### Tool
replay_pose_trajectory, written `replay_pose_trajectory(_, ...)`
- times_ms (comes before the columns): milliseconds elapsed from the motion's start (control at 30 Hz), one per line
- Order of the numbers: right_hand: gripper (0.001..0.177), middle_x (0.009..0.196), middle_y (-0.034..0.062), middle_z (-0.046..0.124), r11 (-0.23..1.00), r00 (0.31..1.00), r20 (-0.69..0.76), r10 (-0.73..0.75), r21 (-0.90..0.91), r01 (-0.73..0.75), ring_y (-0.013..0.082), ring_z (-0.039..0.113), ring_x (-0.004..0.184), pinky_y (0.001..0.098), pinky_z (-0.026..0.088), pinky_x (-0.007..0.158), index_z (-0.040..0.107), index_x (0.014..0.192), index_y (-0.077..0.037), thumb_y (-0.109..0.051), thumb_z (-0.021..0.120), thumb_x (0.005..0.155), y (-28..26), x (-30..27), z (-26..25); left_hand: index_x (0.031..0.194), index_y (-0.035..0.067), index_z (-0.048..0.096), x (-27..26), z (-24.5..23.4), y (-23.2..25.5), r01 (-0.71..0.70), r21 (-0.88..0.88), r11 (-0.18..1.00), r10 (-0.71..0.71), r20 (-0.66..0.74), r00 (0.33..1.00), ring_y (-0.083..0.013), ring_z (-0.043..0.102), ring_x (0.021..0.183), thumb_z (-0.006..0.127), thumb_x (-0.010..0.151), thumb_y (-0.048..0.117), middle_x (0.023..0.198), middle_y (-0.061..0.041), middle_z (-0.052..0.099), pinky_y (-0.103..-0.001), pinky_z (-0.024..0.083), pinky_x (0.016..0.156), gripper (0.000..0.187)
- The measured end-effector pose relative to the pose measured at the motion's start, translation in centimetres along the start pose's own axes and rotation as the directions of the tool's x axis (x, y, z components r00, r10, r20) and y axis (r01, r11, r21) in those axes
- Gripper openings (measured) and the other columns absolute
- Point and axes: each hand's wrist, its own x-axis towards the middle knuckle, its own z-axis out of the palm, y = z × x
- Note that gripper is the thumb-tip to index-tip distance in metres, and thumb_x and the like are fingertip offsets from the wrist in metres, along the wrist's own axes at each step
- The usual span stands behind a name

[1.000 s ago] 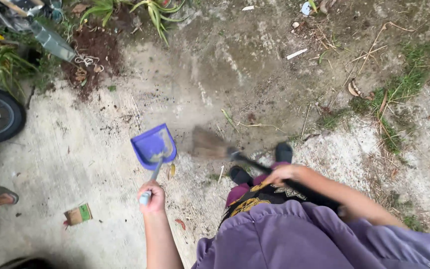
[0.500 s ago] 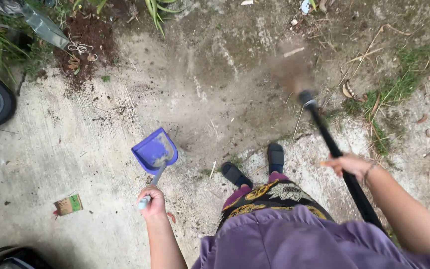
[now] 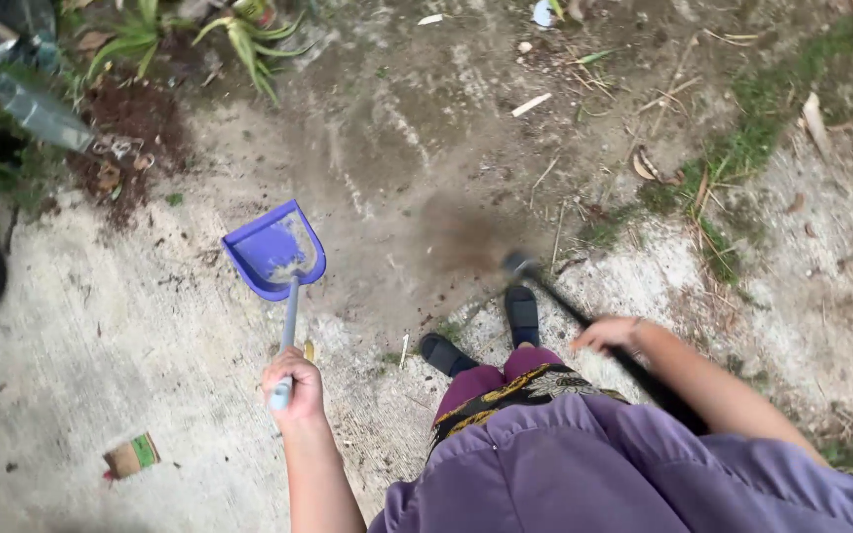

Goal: Sweeping up trash and organic debris from a concrete outdoor area into a dustpan.

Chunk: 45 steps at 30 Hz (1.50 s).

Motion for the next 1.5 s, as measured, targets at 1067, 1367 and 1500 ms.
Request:
replay_pose_trajectory(1067,0.011,0.066,0.0026,0.065,0.482,0.855,-0.409,-0.318,0.707,0.517,0.0131,0.059,0.062,0.0287,0.047,0.058,0.072,0.086,-0.006,-0.016,0.074,0.083,1.7,8.8,-4.8,0.093,-0.003,0.044,27.4,-3.4,-29.9,0.724,0.166,0.67,-0.435,-0.703,0.563,-0.009,0.054,0.047,0.048,0.094,-0.004,0.059,0.001,0.054,-0.024,0.051,0.045,0.004)
replay_pose_trajectory(1367,0.056,0.064,-0.0005,0.058,0.179,0.826,-0.564,0.024,0.815,0.551,0.0114,0.05,0.051,0.0293,0.041,0.047,0.056,0.121,-0.003,-0.001,0.081,0.071,3.7,-7.1,16.2,0.069,0.009,0.045,37.7,-3.1,-28.2,0.925,0.212,0.315,-0.33,-0.89,0.316,-0.01,0.053,0.047,0.049,0.086,-0.004,0.058,0.001,0.051,-0.025,0.05,0.048,0.021)
replay_pose_trajectory(1500,0.064,0.058,-0.0011,0.047,-0.082,0.832,-0.513,0.213,0.839,0.538,0.0121,0.045,0.047,0.0287,0.037,0.045,0.055,0.131,0.003,-0.002,0.084,0.074,7.1,-6.1,28.5,0.075,0.007,0.048,38.4,-5.5,-30.3,0.934,0.217,0.283,-0.252,-0.923,0.29,-0.0098,0.054,0.052,0.051,0.086,-0.005,0.063,0.0,0.053,-0.026,0.053,0.052,0.016)
